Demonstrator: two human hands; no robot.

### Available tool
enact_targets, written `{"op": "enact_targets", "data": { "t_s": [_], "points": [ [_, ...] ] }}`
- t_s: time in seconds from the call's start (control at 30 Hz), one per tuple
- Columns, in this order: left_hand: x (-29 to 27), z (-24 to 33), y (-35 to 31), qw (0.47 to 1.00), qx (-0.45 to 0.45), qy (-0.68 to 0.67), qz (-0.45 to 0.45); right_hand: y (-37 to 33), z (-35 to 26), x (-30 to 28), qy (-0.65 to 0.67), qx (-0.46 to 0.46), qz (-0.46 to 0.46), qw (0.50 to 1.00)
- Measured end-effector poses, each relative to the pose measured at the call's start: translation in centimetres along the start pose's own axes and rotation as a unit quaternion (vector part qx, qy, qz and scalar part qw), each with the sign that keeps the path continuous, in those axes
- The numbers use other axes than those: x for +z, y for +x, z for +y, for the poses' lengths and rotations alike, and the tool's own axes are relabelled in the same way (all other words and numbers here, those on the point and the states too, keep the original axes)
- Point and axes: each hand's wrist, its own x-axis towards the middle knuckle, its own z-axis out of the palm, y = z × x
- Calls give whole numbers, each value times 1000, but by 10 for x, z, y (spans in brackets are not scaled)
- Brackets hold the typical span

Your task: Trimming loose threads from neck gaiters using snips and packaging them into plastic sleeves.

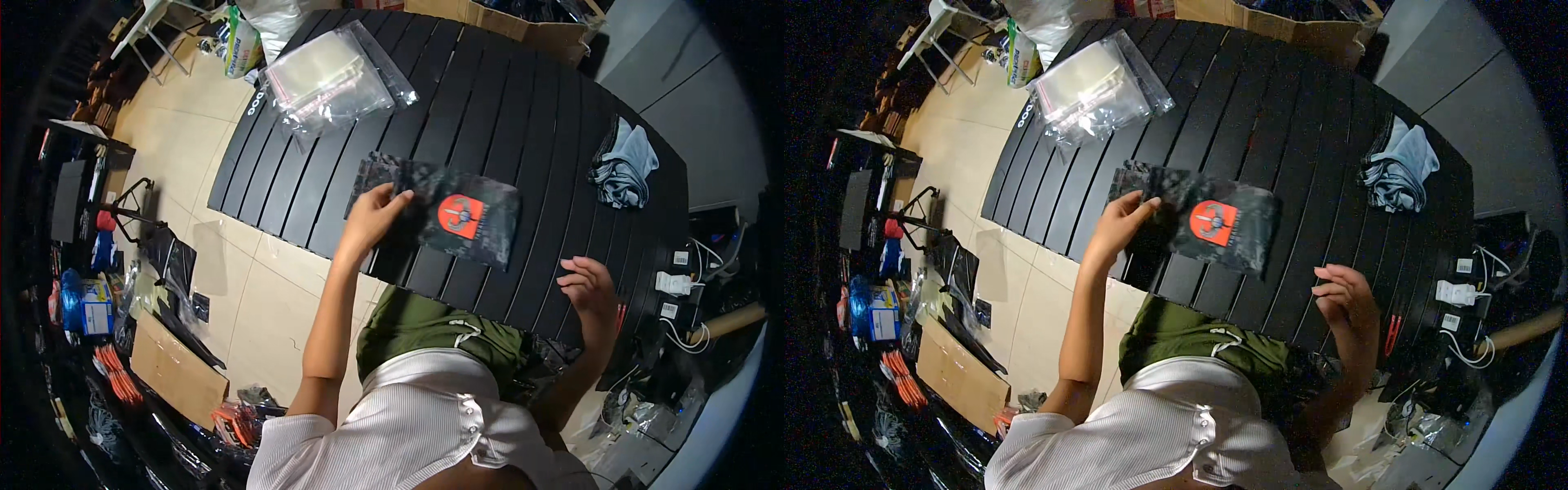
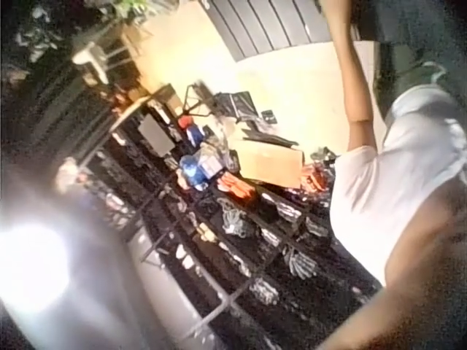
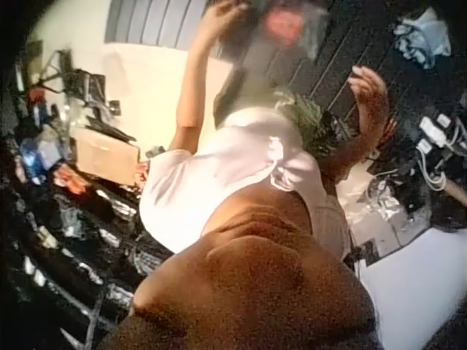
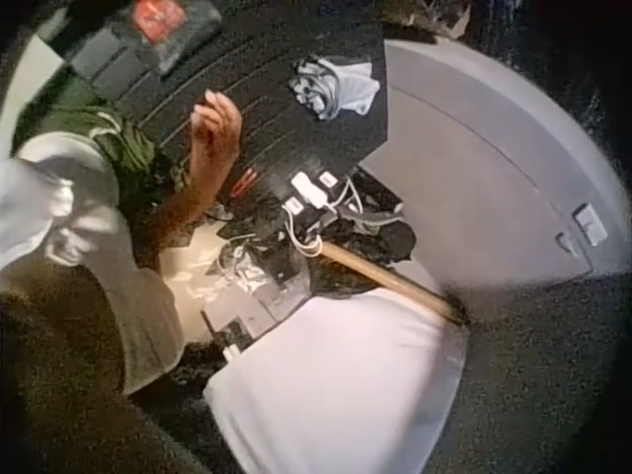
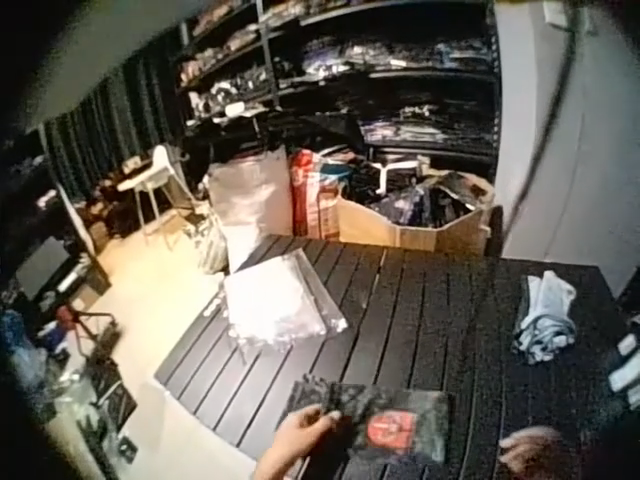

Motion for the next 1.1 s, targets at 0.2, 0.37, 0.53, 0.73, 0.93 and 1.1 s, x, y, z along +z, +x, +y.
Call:
{"op": "enact_targets", "data": {
  "t_s": [0.2,0.37,0.53,0.73,0.93,1.1],
  "points": [
    [0,8,1,988,9,114,101,2,5,1,-18,11,-6,1000],
    [-26,7,-1,989,21,110,100,-1,13,-8,-6,23,-3,1000],
    [-19,6,1,979,63,141,130,-1,9,-6,-84,21,-27,996],
    [-18,8,5,933,122,275,199,7,12,0,-65,34,-27,997],
    [26,21,-32,850,217,415,239,51,31,38,-172,-108,11,979],
    [58,2,-27,820,228,458,257,93,55,74,-376,-285,-74,879]
  ]
}}
